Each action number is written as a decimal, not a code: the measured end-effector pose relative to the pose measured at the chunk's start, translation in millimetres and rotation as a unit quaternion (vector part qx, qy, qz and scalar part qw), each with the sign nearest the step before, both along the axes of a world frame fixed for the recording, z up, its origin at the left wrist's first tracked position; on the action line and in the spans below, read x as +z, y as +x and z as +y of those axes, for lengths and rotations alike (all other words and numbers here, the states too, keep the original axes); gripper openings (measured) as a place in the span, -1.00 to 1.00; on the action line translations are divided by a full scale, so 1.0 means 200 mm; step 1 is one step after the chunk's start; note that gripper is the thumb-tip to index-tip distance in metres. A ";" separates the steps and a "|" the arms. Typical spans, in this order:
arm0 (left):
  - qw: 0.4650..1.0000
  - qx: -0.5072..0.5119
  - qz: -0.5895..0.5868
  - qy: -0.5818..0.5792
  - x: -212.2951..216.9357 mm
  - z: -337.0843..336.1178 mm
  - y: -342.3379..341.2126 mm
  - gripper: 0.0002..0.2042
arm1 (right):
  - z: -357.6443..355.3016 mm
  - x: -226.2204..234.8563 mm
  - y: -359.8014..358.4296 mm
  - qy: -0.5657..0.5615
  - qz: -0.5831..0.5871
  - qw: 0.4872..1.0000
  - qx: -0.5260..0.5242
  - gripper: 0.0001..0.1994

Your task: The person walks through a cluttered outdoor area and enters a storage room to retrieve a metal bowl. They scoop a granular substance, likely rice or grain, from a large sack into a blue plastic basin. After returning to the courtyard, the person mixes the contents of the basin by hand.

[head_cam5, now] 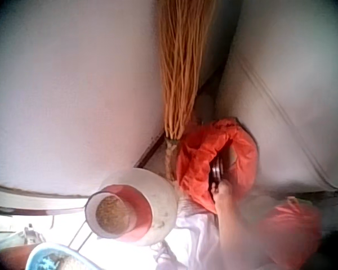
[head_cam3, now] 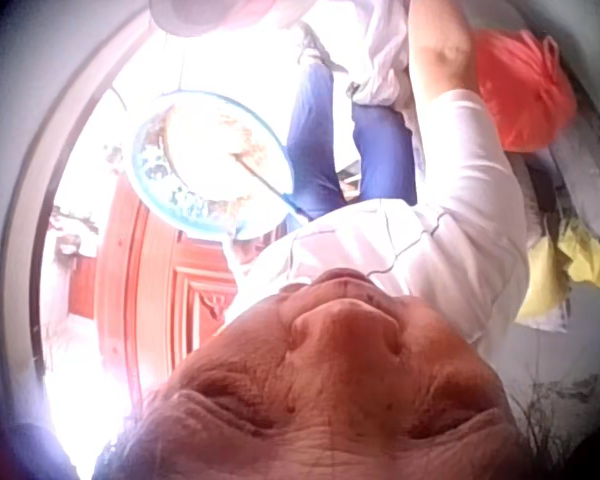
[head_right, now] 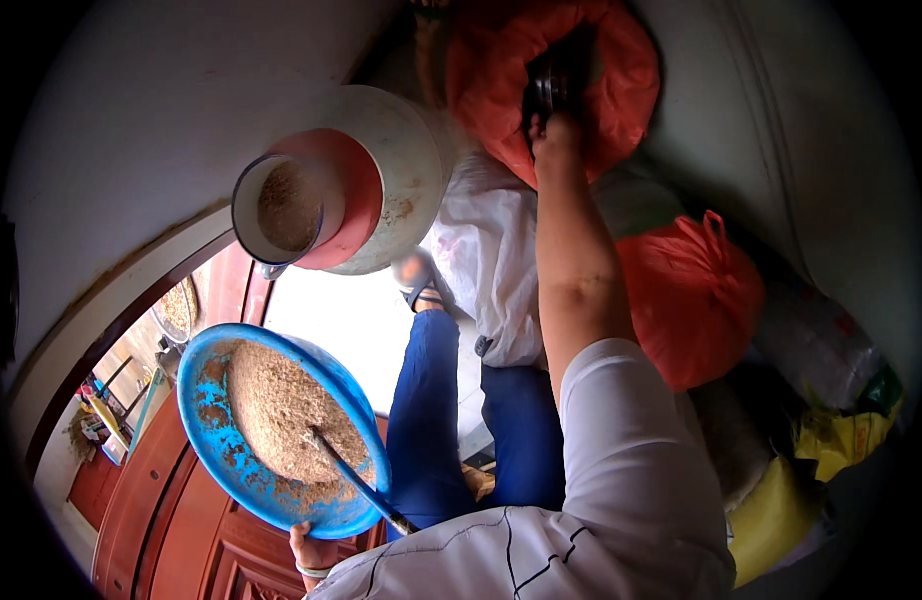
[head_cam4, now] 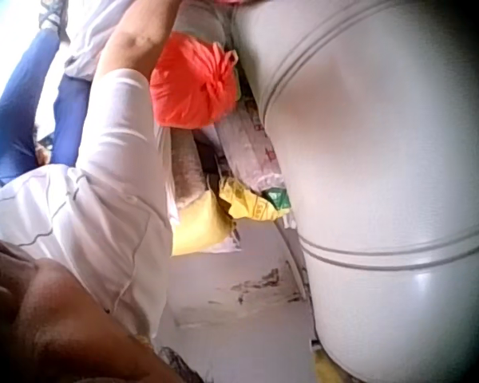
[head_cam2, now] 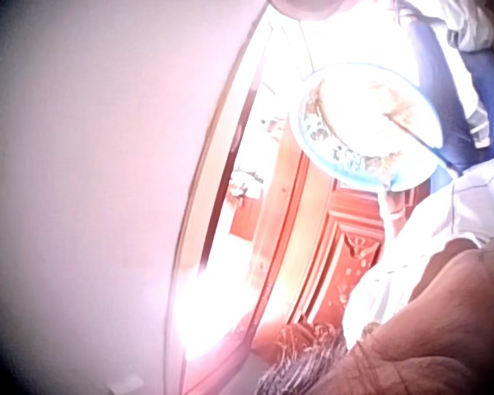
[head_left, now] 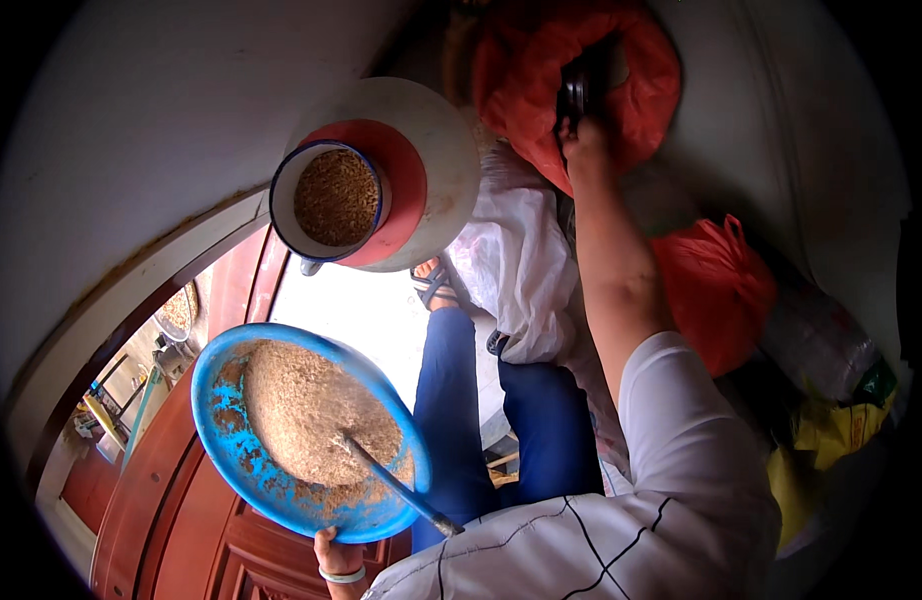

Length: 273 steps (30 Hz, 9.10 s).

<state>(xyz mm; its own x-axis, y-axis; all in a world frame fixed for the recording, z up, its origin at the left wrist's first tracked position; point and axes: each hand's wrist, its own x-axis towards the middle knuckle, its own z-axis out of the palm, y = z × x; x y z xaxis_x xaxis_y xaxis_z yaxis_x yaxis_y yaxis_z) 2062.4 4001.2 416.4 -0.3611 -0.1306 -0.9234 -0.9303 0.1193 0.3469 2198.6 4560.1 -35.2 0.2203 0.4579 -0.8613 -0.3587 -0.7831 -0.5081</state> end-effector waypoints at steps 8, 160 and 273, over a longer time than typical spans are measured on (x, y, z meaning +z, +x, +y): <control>0.999 0.023 -0.007 0.027 0.05 0.13 0.02 -0.34 | 0.10 0.04 0.05 0.099 -0.061 0.992 0.042 -0.74; 0.992 0.006 -0.053 0.114 0.15 0.18 0.09 -0.39 | -0.25 0.95 0.14 0.206 0.236 0.945 -0.097 -0.67; 0.967 0.038 0.125 0.220 1.04 -0.96 -1.24 -0.70 | -2.29 3.54 -1.87 0.416 0.072 0.601 0.679 -0.43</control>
